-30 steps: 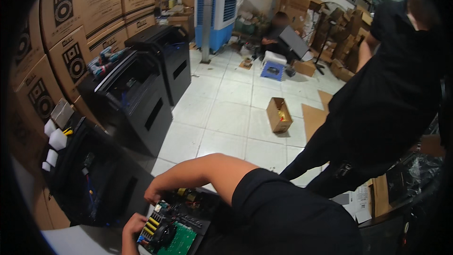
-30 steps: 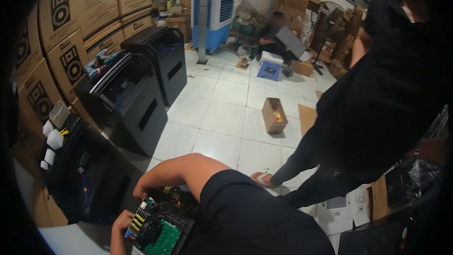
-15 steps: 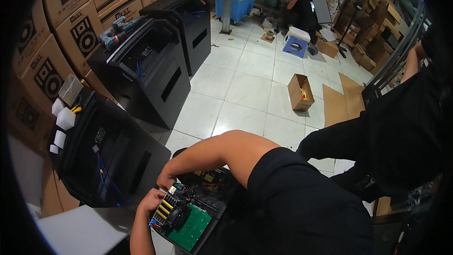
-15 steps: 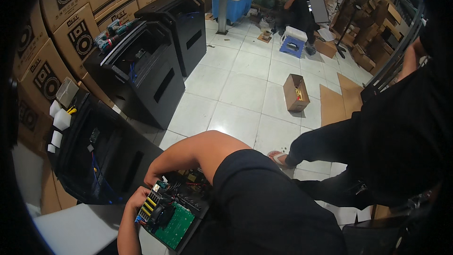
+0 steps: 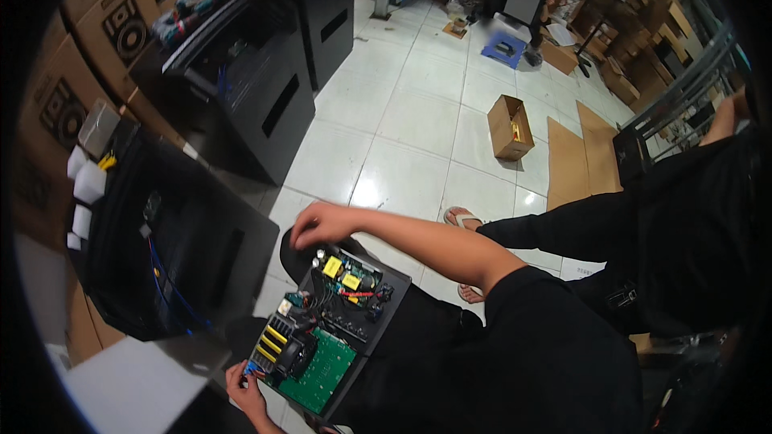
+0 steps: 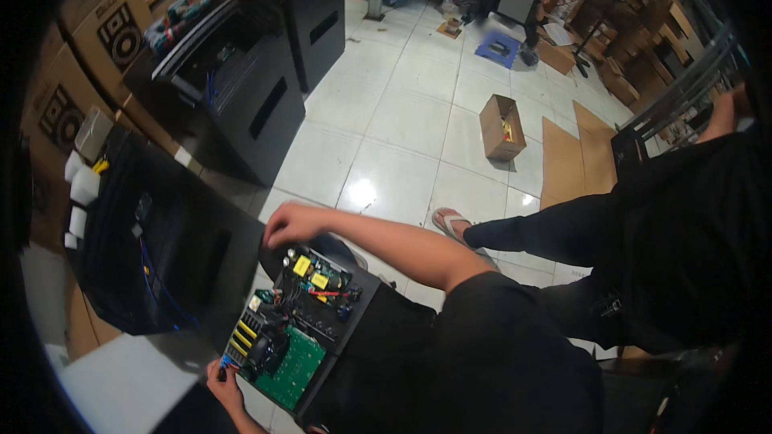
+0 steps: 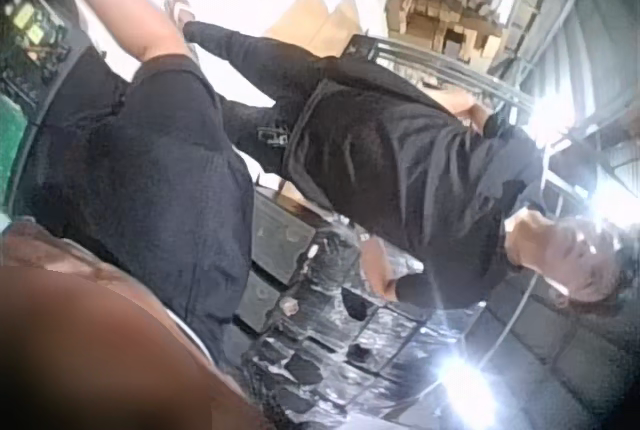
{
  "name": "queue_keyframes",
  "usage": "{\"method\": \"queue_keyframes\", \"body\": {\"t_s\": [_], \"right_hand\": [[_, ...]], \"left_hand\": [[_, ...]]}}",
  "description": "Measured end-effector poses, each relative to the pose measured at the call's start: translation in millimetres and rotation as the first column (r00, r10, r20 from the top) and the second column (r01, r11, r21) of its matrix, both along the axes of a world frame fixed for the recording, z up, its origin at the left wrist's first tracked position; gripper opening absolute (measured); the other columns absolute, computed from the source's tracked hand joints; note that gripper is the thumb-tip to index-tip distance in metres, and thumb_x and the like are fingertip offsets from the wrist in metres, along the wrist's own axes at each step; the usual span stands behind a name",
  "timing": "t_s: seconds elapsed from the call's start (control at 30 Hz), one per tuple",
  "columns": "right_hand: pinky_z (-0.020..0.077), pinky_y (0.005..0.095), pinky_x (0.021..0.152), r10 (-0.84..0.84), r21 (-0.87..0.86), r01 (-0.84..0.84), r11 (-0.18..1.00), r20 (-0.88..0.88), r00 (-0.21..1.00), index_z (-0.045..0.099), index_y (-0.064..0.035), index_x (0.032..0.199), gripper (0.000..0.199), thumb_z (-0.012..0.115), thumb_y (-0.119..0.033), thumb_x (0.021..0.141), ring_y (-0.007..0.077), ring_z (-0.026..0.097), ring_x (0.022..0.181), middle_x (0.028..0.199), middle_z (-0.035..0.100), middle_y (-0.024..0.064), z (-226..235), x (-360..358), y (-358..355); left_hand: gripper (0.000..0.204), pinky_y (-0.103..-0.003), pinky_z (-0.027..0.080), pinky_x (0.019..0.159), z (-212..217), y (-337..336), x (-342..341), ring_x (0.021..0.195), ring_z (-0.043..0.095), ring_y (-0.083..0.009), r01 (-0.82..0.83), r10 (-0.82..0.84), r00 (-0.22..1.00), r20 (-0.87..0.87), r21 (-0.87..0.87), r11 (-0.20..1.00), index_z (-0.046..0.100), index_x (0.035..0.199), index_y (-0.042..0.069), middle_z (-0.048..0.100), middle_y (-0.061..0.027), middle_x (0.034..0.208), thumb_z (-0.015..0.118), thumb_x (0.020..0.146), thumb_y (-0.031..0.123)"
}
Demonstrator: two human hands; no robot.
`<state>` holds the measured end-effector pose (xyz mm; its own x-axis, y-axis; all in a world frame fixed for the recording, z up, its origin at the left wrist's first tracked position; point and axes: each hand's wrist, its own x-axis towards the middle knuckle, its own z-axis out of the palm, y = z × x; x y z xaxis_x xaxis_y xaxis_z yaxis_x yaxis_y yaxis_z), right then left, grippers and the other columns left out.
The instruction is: The person removes foam padding from a green circuit board and places it into a black enclosure. They then use a yellow utility knife to trim or adjust components on the board and connect wires inside the enclosure.
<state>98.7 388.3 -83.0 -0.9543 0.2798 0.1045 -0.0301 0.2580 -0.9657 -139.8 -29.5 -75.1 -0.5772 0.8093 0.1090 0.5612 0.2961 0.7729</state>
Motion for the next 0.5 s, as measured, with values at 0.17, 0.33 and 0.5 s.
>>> {"method": "queue_keyframes", "body": {"t_s": [0.17,0.33,0.5], "right_hand": [[0.0493,0.0254,0.061,-0.338,-0.172,0.567,0.806,0.653,0.678,0.072,-0.0066,0.104,0.023,0.067,-0.028,0.098,0.0084,0.059,0.071,0.078,0.064,-0.0002,-5,125,-35],[0.0426,0.0265,0.048,-0.386,-0.486,0.69,0.537,0.586,0.713,0.068,-0.0001,0.105,0.032,0.055,-0.03,0.105,0.0118,0.058,0.059,0.075,0.064,0.0042,7,178,-122],[0.04,0.023,0.045,-0.482,-0.451,0.734,0.508,0.557,0.676,0.061,-0.0014,0.116,0.028,0.055,-0.026,0.104,0.0103,0.057,0.055,0.069,0.058,0.0023,26,185,-148]], "left_hand": [[0.047,-0.024,0.051,0.079,-21,-67,110,0.09,0.066,-0.0124,-0.59,0.486,0.644,0.59,-0.021,0.807,0.053,0.141,-0.003,0.071,-0.0095,0.1,0.064,0.1,0.015],[0.029,-0.023,0.05,0.088,-18,-91,147,0.097,0.063,-0.0113,-0.624,0.566,0.652,0.504,-0.068,0.779,0.064,0.123,-0.008,0.068,-0.0092,0.11,0.068,0.097,0.005],[0.034,-0.028,0.048,0.093,-1,-91,172,0.091,0.064,-0.0151,-0.576,0.604,0.763,0.228,-0.184,0.797,0.069,0.125,-0.003,0.068,-0.0066,0.096,0.073,0.091,0.003]]}}
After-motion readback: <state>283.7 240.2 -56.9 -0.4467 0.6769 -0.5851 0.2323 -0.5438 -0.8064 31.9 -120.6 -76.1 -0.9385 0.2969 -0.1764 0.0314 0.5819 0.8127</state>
